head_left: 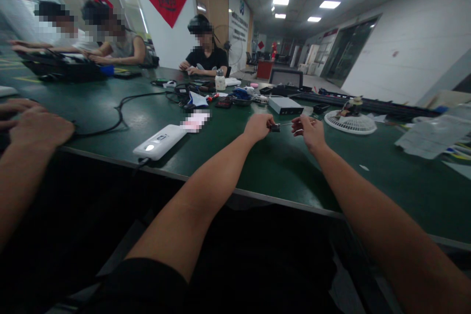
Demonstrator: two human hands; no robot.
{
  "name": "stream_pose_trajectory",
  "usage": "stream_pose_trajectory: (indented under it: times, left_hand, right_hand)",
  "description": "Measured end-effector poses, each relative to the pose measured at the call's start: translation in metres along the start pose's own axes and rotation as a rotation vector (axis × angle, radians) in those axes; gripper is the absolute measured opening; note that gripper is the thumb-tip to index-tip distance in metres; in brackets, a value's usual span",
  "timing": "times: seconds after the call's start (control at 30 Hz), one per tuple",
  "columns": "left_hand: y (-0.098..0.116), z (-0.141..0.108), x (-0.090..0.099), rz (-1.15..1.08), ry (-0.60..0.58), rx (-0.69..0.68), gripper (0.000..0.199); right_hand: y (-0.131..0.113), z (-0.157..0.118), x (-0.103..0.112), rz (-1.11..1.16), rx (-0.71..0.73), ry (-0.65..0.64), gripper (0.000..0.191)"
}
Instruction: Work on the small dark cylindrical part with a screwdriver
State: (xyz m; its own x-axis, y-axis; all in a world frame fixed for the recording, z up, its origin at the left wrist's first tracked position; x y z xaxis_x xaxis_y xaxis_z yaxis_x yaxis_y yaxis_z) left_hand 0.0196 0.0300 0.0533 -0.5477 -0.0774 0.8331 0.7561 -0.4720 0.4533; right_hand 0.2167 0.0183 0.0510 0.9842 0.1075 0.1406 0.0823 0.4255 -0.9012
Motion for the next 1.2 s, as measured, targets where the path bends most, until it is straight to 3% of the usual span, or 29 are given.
stream_pose_trajectory:
  times: [0.23,0.67,0.8,0.93,1.1,1.2]
  left_hand:
    - [-0.003,0.002,0.001,-0.008,0.008,0.0,0.042]
    - [-0.001,0.003,0.0,-0.023,-0.015,-0.023,0.023]
    - [-0.002,0.004,-0.004,-0.114,-0.033,-0.062,0.04]
    - [-0.005,0.004,-0.008,-0.065,-0.05,-0.051,0.066]
    - [-0.005,0.005,-0.014,0.133,-0.168,0.027,0.034]
    - [-0.003,0.005,-0.011,0.13,-0.15,0.017,0.033]
  right_hand:
    - [0.0,0.0,-0.001,-0.004,0.004,-0.015,0.05]
    - [0.009,0.002,0.006,0.016,-0.046,0.014,0.048]
    - [0.014,0.003,0.007,0.028,-0.078,-0.005,0.044]
    - [0.013,0.002,0.005,0.058,-0.099,-0.011,0.043]
    - [0.012,0.001,0.003,0.084,-0.099,-0.022,0.042]
    - [0.014,0.002,0.0,0.058,-0.085,-0.048,0.041]
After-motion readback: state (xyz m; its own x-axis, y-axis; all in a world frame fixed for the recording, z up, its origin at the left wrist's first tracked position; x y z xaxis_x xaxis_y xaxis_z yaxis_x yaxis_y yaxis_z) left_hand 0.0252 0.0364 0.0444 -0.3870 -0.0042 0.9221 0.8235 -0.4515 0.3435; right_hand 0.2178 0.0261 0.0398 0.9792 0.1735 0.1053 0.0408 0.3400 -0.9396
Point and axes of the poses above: each hand's wrist, its own z-axis towards the middle knuckle, its own x-axis out of the back of the hand, y = z × x, the point moved 7 cm from there along z, towards the middle knuckle, and after that the axes turned 12 degrees about -y, right-handed, at the moved point
